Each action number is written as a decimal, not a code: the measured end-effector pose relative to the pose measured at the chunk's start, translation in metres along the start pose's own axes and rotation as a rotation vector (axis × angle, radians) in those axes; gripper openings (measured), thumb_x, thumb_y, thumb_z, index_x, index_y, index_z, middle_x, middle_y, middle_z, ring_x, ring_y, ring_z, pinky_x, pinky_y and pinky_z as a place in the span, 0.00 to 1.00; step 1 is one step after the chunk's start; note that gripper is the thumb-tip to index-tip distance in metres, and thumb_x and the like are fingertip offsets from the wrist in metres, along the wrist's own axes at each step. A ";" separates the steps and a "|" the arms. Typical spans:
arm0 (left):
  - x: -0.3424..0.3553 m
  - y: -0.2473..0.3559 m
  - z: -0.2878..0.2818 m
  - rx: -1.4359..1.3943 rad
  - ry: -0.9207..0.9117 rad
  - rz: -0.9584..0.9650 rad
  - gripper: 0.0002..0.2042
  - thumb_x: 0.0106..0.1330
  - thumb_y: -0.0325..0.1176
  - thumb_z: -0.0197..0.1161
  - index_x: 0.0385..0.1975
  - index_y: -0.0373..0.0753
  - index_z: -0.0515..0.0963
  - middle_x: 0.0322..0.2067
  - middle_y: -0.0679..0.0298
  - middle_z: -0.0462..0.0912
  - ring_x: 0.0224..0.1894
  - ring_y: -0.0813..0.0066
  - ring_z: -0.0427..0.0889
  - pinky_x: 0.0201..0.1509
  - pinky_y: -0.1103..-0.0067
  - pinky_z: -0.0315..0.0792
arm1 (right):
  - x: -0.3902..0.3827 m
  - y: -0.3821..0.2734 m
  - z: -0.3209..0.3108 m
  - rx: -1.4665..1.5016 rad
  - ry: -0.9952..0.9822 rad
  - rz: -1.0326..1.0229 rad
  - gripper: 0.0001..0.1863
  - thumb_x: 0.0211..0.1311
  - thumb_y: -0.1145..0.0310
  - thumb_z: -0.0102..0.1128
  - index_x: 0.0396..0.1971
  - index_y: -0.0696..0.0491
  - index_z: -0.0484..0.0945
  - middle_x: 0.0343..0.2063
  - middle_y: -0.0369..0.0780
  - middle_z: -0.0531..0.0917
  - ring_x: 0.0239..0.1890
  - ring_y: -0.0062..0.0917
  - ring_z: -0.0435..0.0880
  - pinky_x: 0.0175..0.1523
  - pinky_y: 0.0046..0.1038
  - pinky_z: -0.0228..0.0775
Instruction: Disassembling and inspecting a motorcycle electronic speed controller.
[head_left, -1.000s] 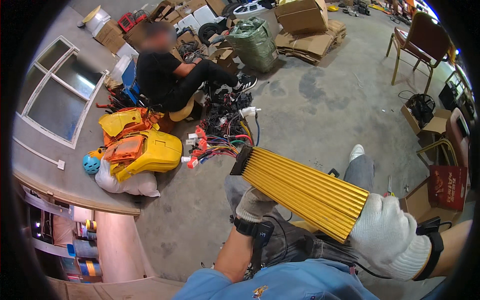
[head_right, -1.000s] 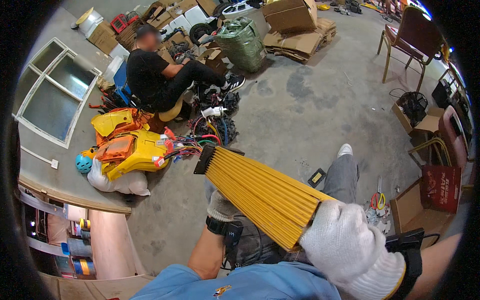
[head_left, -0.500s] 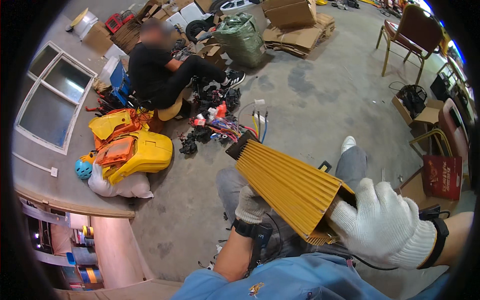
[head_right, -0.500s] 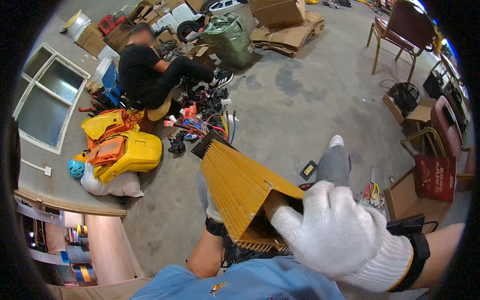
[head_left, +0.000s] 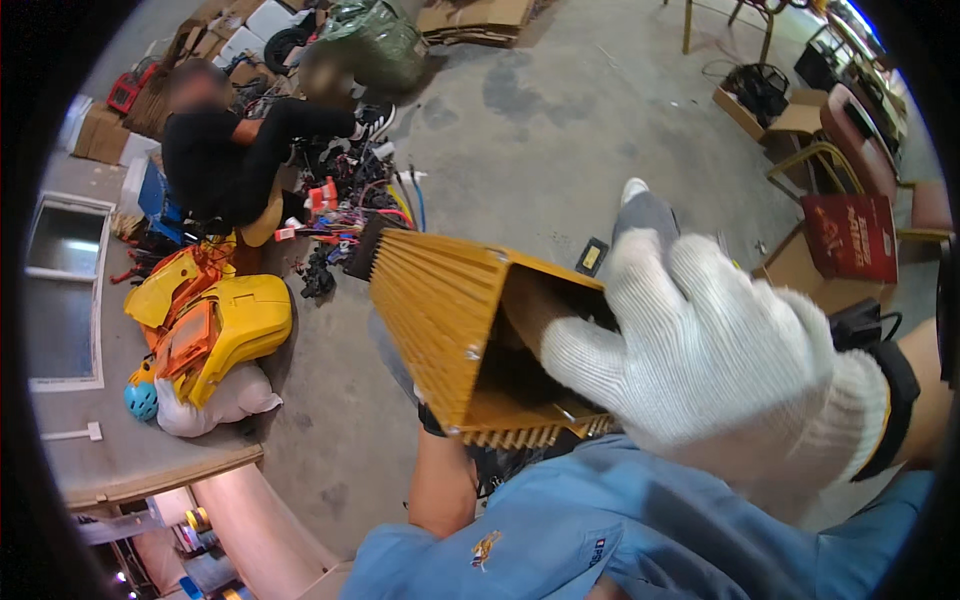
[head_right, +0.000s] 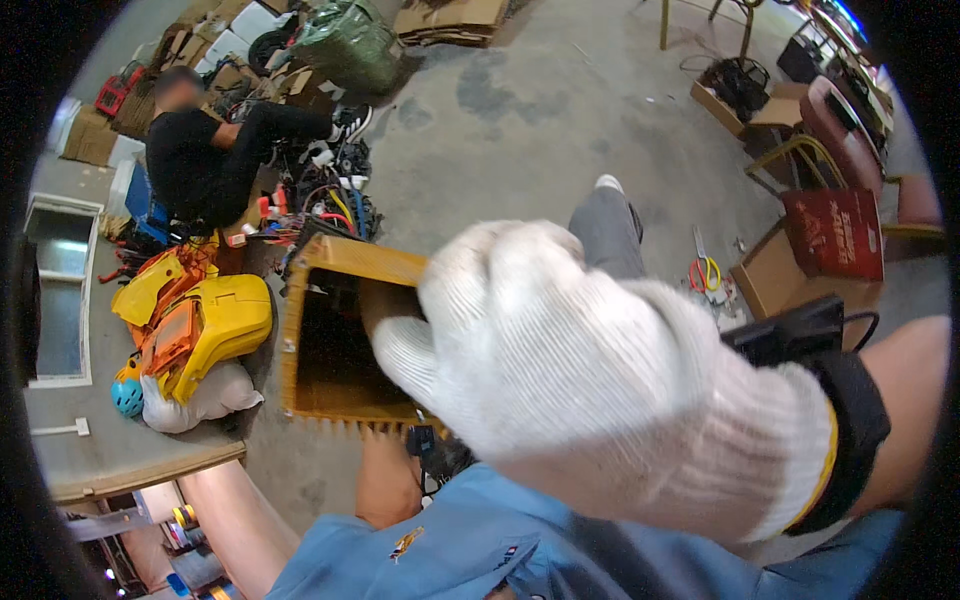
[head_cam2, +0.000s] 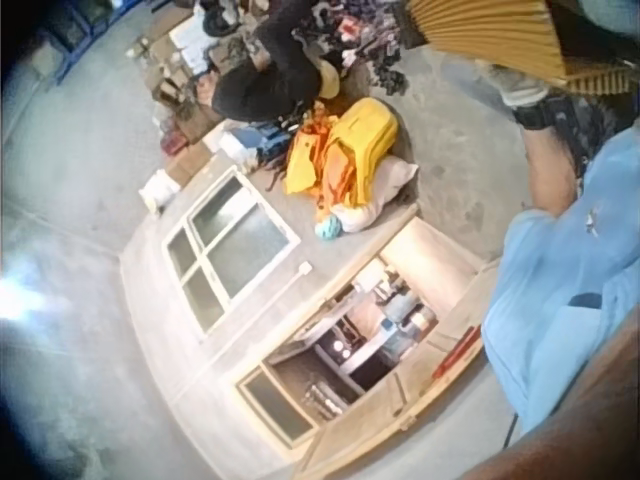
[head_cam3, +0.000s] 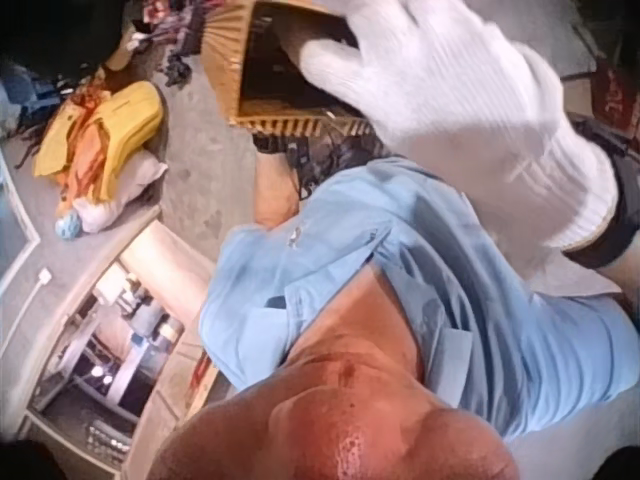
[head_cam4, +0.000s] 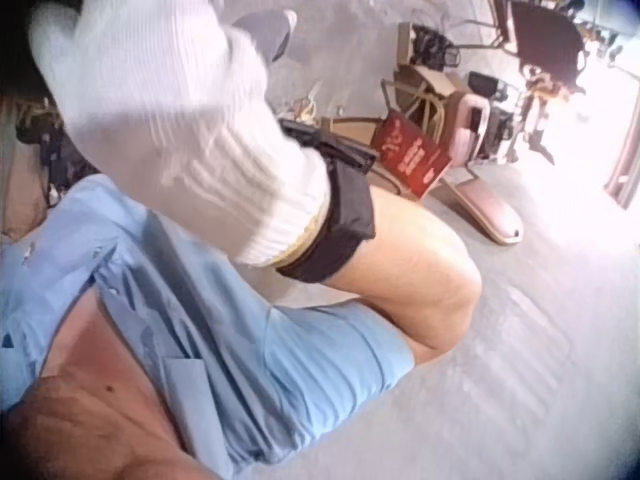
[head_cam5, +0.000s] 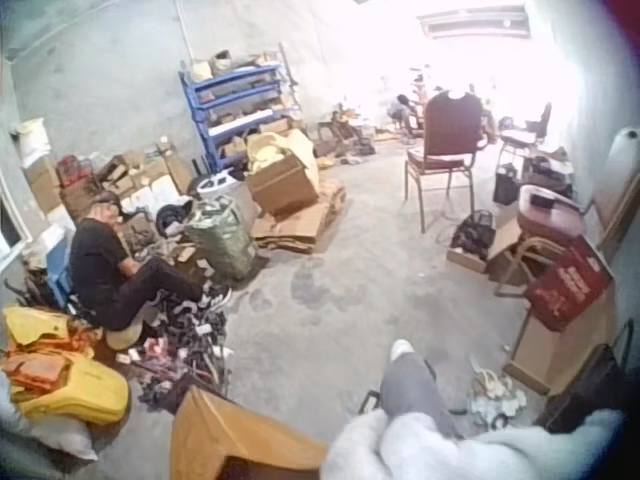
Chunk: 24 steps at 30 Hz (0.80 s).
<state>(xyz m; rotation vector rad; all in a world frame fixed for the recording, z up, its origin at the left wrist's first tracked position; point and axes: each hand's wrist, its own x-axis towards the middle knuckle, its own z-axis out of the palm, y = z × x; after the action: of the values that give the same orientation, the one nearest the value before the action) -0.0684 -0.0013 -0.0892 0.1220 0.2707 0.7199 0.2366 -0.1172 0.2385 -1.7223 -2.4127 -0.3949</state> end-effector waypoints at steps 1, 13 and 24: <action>-0.011 -0.010 -0.001 -0.007 -0.007 -0.014 0.24 0.68 0.33 0.64 0.64 0.33 0.76 0.61 0.50 0.82 0.63 0.49 0.82 0.68 0.54 0.77 | 0.000 0.000 -0.004 0.027 -0.022 0.012 0.10 0.52 0.56 0.64 0.35 0.35 0.86 0.38 0.37 0.80 0.30 0.20 0.80 0.21 0.20 0.72; 0.022 -0.022 0.011 -0.054 -0.131 0.109 0.25 0.69 0.35 0.64 0.66 0.33 0.75 0.62 0.50 0.81 0.63 0.49 0.82 0.68 0.54 0.77 | -0.007 -0.002 -0.010 0.043 0.038 0.031 0.10 0.44 0.55 0.70 0.30 0.38 0.87 0.46 0.42 0.85 0.29 0.22 0.80 0.22 0.23 0.74; 0.027 -0.036 0.040 0.040 -0.182 0.211 0.29 0.70 0.43 0.65 0.69 0.35 0.72 0.65 0.49 0.79 0.64 0.50 0.81 0.69 0.54 0.76 | -0.005 0.005 -0.013 0.047 -0.022 -0.088 0.18 0.52 0.60 0.75 0.43 0.48 0.85 0.44 0.44 0.84 0.33 0.28 0.83 0.26 0.26 0.76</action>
<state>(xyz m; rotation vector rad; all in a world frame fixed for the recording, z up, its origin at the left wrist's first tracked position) -0.0149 -0.0107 -0.0637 0.2552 0.0987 0.9067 0.2426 -0.1238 0.2502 -1.6143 -2.4984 -0.3286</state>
